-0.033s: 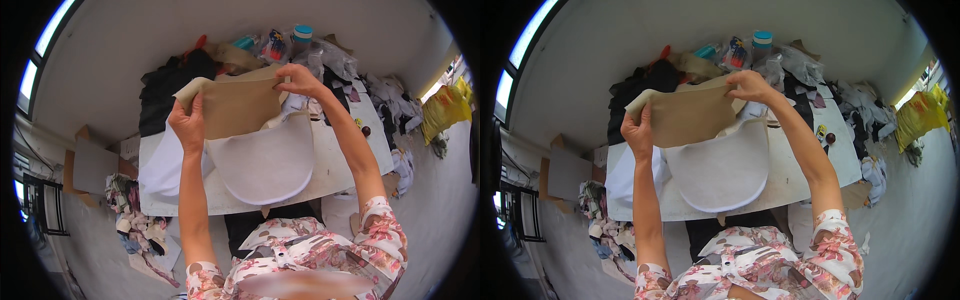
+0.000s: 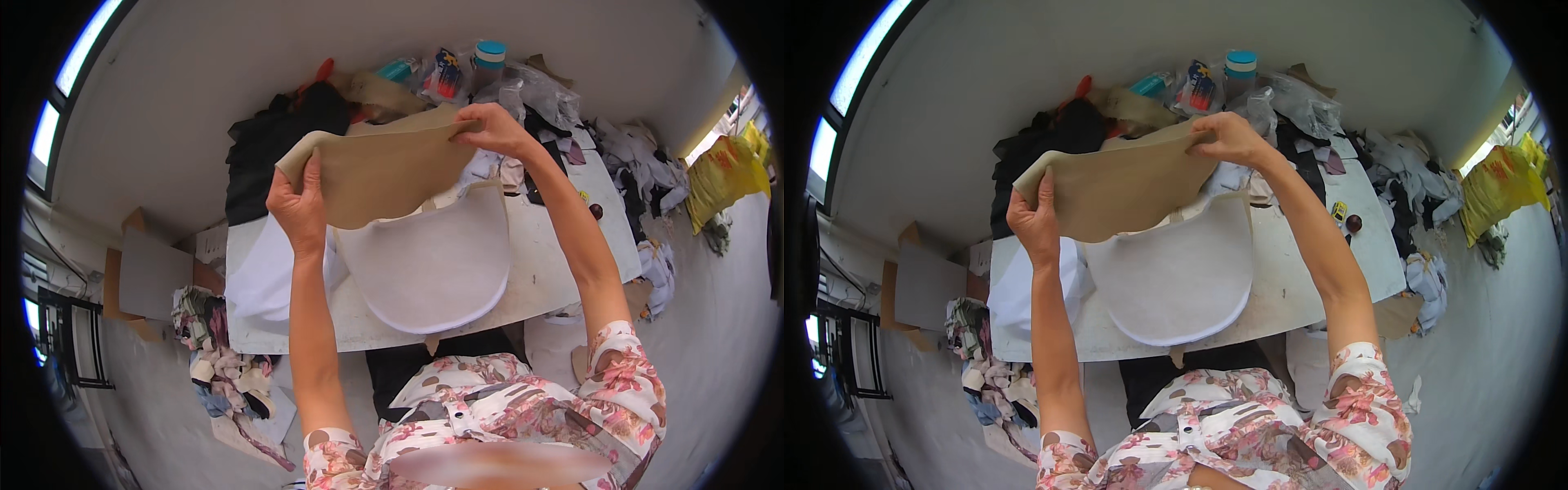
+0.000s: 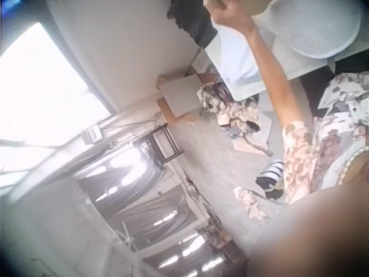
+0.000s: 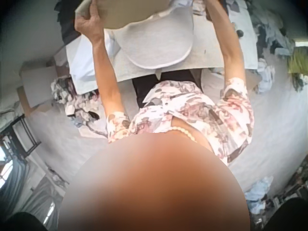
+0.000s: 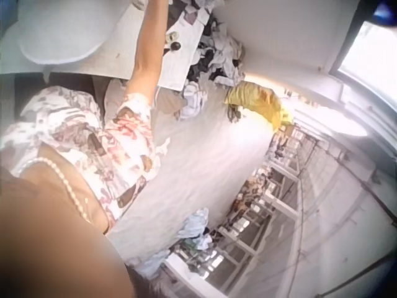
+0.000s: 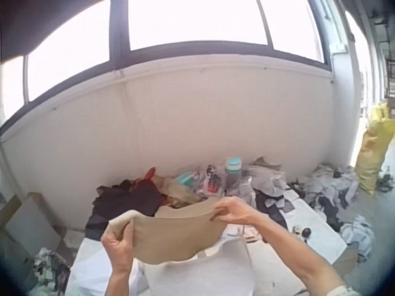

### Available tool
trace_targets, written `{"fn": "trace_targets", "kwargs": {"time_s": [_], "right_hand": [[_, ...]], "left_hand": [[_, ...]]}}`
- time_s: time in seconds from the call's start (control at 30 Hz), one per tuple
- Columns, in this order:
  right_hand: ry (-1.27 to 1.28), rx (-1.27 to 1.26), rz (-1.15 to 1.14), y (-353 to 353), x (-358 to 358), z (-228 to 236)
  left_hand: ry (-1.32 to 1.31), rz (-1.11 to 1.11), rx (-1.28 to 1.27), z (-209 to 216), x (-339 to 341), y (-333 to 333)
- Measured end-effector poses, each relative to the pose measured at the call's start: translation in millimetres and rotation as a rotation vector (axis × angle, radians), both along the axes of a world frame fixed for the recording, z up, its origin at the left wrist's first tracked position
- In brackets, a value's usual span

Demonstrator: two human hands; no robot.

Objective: The person repeatedly places a white foam pad and a tan fabric cover on a white table, aligning them and smoothing the surfaces. The person handles the foam and fabric one at a time, stacking and restacking them without using any tools.

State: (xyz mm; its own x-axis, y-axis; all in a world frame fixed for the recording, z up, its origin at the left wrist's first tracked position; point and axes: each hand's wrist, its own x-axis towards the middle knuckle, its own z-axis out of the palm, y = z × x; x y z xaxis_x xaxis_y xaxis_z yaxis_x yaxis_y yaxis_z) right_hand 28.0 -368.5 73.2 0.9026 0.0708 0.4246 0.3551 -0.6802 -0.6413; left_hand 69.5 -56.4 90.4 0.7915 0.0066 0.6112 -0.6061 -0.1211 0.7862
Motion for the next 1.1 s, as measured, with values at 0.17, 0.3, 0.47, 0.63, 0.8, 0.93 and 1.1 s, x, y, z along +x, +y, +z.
{"fn": "trace_targets", "kwargs": {"time_s": [0.17, 0.3, 0.47, 0.63, 0.8, 0.93, 1.1], "right_hand": [[0.048, 0.62, 0.019, 10, -49, 23], [-0.156, 0.701, -0.002, 26, -78, 35], [-0.081, 0.755, -0.034, 36, -114, 29], [0.057, 0.821, -0.076, 45, -149, 11], [0.077, 0.86, -0.099, 49, -158, -4], [0.134, 0.866, -0.092, 50, -153, -24], [0.169, 0.714, -0.171, 43, -131, -59]], "left_hand": [[0.008, -0.029, -0.139, 9, -15, 25], [0.087, -0.157, -0.242, 10, -30, 33], [0.267, -0.346, -0.367, 2, -58, 48], [0.419, -0.431, -0.398, -19, -80, 61], [0.535, -0.429, -0.408, -41, -86, 66], [0.645, -0.415, -0.415, -54, -81, 64], [0.767, -0.317, -0.255, -82, -58, 60]]}}
